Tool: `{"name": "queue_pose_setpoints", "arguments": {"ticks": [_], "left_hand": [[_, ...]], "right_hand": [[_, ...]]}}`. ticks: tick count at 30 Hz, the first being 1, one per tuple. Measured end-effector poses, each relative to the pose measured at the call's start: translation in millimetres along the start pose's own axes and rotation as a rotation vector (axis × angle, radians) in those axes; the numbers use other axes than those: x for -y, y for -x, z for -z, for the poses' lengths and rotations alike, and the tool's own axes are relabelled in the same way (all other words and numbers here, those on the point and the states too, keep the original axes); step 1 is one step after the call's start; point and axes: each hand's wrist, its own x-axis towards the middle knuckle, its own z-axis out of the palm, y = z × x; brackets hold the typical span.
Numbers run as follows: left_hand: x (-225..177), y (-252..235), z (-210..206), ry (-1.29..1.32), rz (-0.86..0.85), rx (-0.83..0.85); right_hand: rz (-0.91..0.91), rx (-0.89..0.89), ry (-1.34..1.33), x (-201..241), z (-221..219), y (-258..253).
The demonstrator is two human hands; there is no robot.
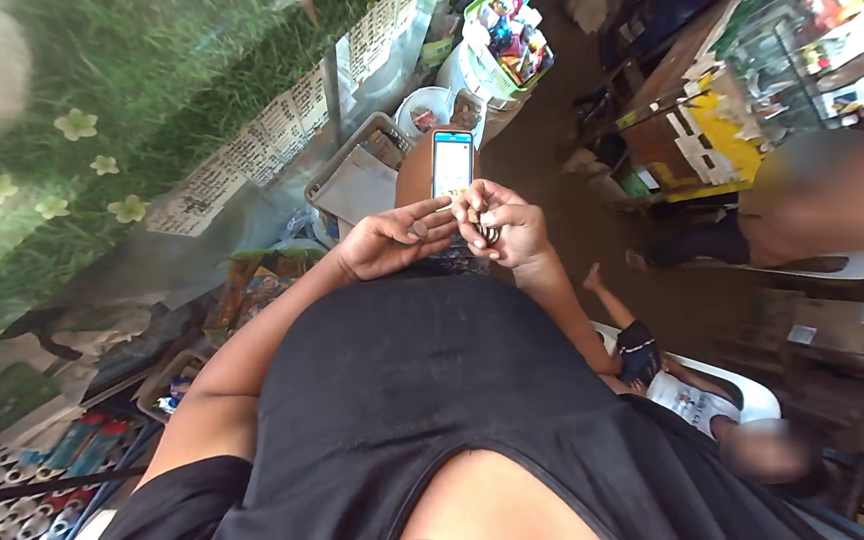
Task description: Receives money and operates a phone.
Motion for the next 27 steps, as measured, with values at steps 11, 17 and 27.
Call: {"name": "queue_pose_setpoints", "arguments": {"ticks": [11,17,27], "left_hand": [[-2,2,-2,-0.059,0.009,0.052],[-3,-1,-3,-0.027,0.0,0.062],[1,-2,5,0.091,0.026,0.016]], "right_hand": [[0.126,-0.137,1.112,-13,-27,-12],[0.133,-0.216,1.086,-13,-25,-13],[-0.051,-0.037,0.082,-3,-1,-4]]}}
